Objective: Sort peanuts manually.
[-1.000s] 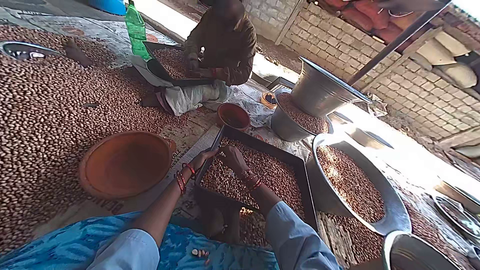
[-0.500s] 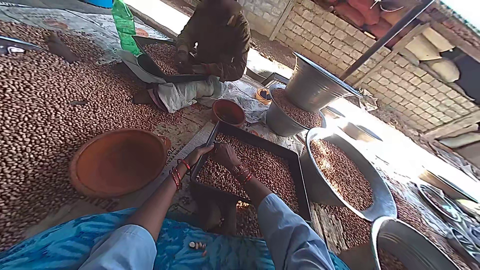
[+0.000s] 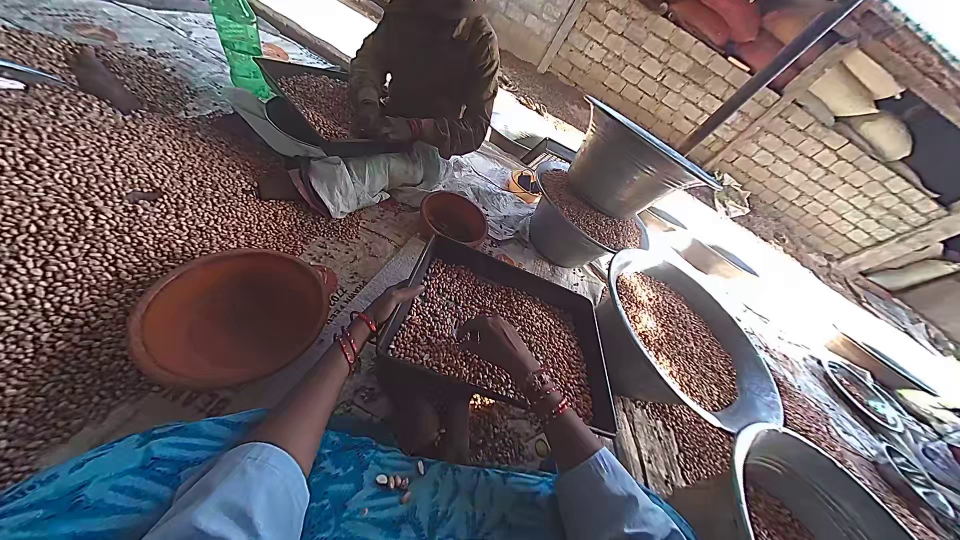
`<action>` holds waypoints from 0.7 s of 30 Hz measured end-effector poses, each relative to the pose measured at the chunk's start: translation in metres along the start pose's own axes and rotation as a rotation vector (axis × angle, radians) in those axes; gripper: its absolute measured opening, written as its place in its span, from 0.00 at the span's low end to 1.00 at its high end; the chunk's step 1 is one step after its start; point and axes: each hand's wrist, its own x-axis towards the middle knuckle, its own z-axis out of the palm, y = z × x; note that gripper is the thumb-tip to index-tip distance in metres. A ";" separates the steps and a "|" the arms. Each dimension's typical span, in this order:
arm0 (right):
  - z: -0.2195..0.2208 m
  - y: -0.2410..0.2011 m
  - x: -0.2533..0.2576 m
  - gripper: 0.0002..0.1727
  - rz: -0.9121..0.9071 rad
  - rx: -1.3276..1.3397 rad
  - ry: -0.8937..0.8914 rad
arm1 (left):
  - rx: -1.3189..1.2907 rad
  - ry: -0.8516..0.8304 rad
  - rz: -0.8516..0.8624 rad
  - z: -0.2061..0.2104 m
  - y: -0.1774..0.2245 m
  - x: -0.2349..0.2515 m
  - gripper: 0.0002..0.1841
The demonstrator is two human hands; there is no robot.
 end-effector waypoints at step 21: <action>0.026 -0.046 0.046 0.14 -0.286 0.074 -0.012 | 0.008 0.009 0.026 -0.003 -0.004 0.002 0.18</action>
